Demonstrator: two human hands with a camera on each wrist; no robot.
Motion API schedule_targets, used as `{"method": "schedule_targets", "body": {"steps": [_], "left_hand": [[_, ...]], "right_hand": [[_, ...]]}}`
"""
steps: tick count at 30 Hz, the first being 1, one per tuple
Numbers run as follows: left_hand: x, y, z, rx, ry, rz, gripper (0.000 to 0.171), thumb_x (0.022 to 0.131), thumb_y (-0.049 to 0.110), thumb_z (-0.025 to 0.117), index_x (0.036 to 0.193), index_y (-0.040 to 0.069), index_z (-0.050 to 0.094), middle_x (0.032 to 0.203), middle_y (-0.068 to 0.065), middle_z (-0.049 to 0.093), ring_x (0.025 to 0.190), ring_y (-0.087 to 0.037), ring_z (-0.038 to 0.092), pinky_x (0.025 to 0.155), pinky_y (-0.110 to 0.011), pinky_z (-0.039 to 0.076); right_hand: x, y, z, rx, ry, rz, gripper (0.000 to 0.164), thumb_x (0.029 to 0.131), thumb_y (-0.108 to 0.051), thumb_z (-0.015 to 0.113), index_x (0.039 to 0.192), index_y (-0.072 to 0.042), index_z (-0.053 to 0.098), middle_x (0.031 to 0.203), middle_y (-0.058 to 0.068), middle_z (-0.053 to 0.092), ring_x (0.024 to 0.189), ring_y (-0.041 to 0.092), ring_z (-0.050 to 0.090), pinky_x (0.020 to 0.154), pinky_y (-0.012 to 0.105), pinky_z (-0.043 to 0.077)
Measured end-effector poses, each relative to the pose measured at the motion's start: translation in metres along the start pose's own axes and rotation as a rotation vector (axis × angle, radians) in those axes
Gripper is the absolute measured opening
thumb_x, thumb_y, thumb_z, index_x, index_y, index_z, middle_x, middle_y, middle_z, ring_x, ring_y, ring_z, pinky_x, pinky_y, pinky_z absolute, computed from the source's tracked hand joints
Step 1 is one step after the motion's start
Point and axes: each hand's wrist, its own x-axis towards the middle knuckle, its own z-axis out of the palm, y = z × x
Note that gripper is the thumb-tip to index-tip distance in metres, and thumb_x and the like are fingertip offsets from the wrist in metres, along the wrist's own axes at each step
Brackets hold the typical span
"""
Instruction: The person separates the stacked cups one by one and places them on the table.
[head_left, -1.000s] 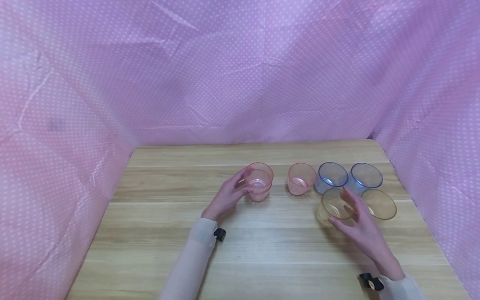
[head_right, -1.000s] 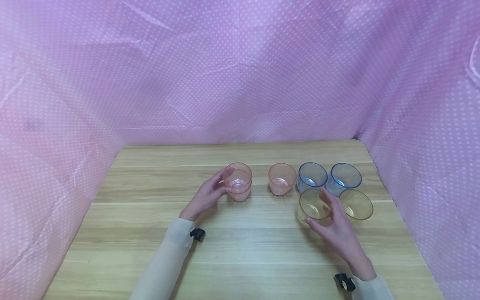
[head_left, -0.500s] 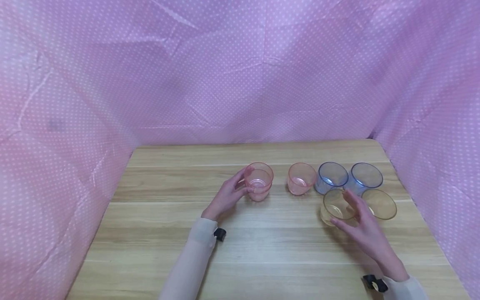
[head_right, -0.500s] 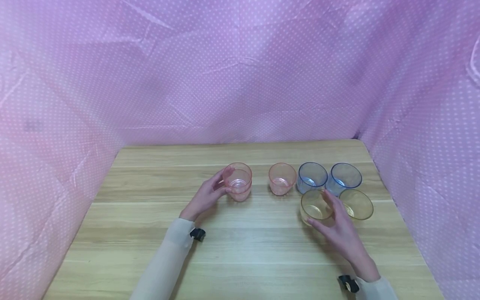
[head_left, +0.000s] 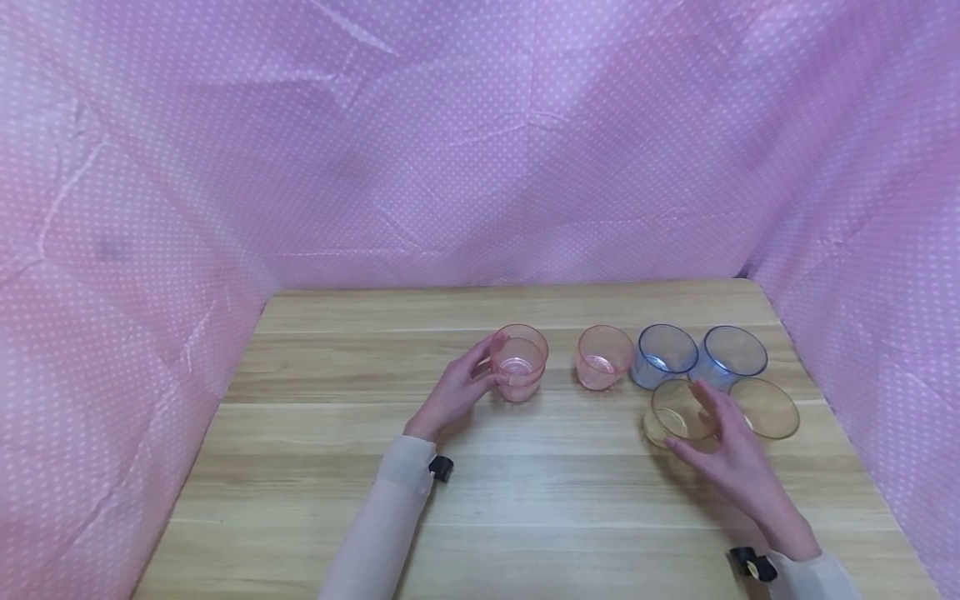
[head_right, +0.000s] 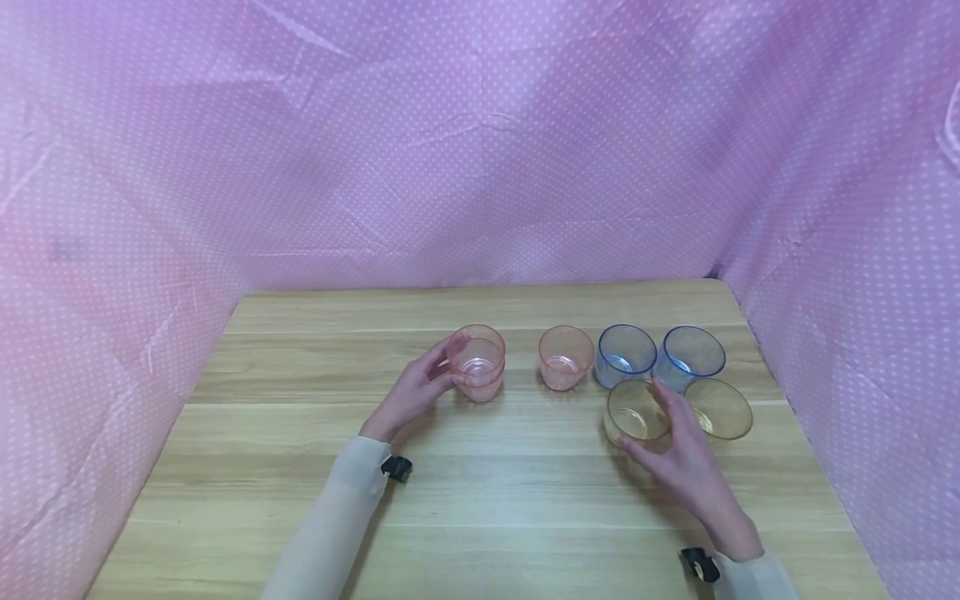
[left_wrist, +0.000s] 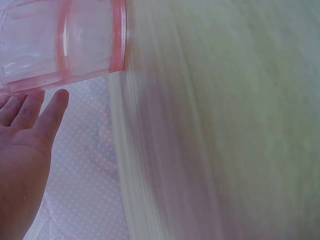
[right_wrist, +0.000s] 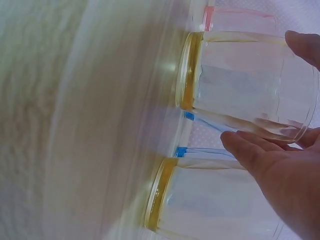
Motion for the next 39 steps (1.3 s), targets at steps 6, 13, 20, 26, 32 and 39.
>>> {"method": "schedule_targets", "body": {"steps": [6, 13, 20, 26, 32, 39], "left_hand": [[0.001, -0.001, 0.0, -0.001, 0.001, 0.016, 0.071, 0.097, 0.001, 0.068, 0.16, 0.005, 0.036, 0.159, -0.011, 0.046, 0.147, -0.028, 0.042, 0.119, -0.031, 0.039], [0.001, 0.0, 0.0, -0.008, 0.005, 0.012, 0.07, 0.097, 0.001, 0.068, 0.16, 0.006, 0.037, 0.159, -0.011, 0.046, 0.147, -0.028, 0.043, 0.119, -0.031, 0.04], [0.0, 0.001, 0.0, -0.007, 0.008, -0.006, 0.071, 0.097, 0.004, 0.069, 0.16, 0.009, 0.037, 0.159, -0.008, 0.046, 0.147, -0.026, 0.043, 0.119, -0.03, 0.04], [0.001, 0.0, 0.0, -0.002, 0.011, -0.012, 0.07, 0.097, 0.003, 0.069, 0.16, 0.009, 0.038, 0.16, -0.008, 0.045, 0.147, -0.026, 0.043, 0.119, -0.03, 0.04], [0.001, 0.0, 0.0, -0.001, 0.011, -0.005, 0.07, 0.097, 0.002, 0.069, 0.16, 0.007, 0.037, 0.16, -0.01, 0.045, 0.147, -0.028, 0.042, 0.118, -0.03, 0.041], [0.001, 0.0, 0.001, -0.006, 0.012, 0.014, 0.071, 0.096, 0.002, 0.069, 0.159, 0.005, 0.037, 0.16, -0.011, 0.045, 0.147, -0.029, 0.042, 0.118, -0.031, 0.041]], "right_hand": [[0.0, 0.0, -0.001, -0.051, 0.003, 0.004, 0.101, 0.078, -0.01, 0.092, 0.159, 0.002, 0.032, 0.149, 0.031, 0.045, 0.115, 0.055, 0.057, 0.098, 0.001, 0.035], [0.001, -0.001, 0.0, -0.035, 0.004, 0.019, 0.101, 0.079, -0.012, 0.091, 0.159, 0.003, 0.031, 0.151, 0.031, 0.042, 0.121, 0.057, 0.053, 0.094, -0.004, 0.027], [0.003, -0.005, 0.001, -0.001, 0.076, -0.003, 0.101, 0.074, -0.004, 0.091, 0.158, -0.002, 0.036, 0.156, 0.027, 0.039, 0.137, 0.034, 0.044, 0.104, -0.001, 0.025], [0.007, -0.009, 0.001, 0.086, 0.157, -0.045, 0.103, 0.068, 0.011, 0.089, 0.157, -0.003, 0.039, 0.156, 0.022, 0.041, 0.134, -0.006, 0.036, 0.109, 0.003, 0.031], [0.013, -0.02, -0.002, 0.133, 0.216, -0.069, 0.104, 0.066, 0.016, 0.087, 0.157, -0.005, 0.042, 0.157, 0.017, 0.042, 0.138, 0.0, 0.039, 0.114, 0.008, 0.032], [0.024, -0.042, -0.002, 0.139, 0.237, -0.107, 0.1, 0.068, 0.014, 0.088, 0.156, -0.009, 0.046, 0.155, 0.013, 0.046, 0.14, 0.003, 0.039, 0.115, 0.011, 0.033]]}}
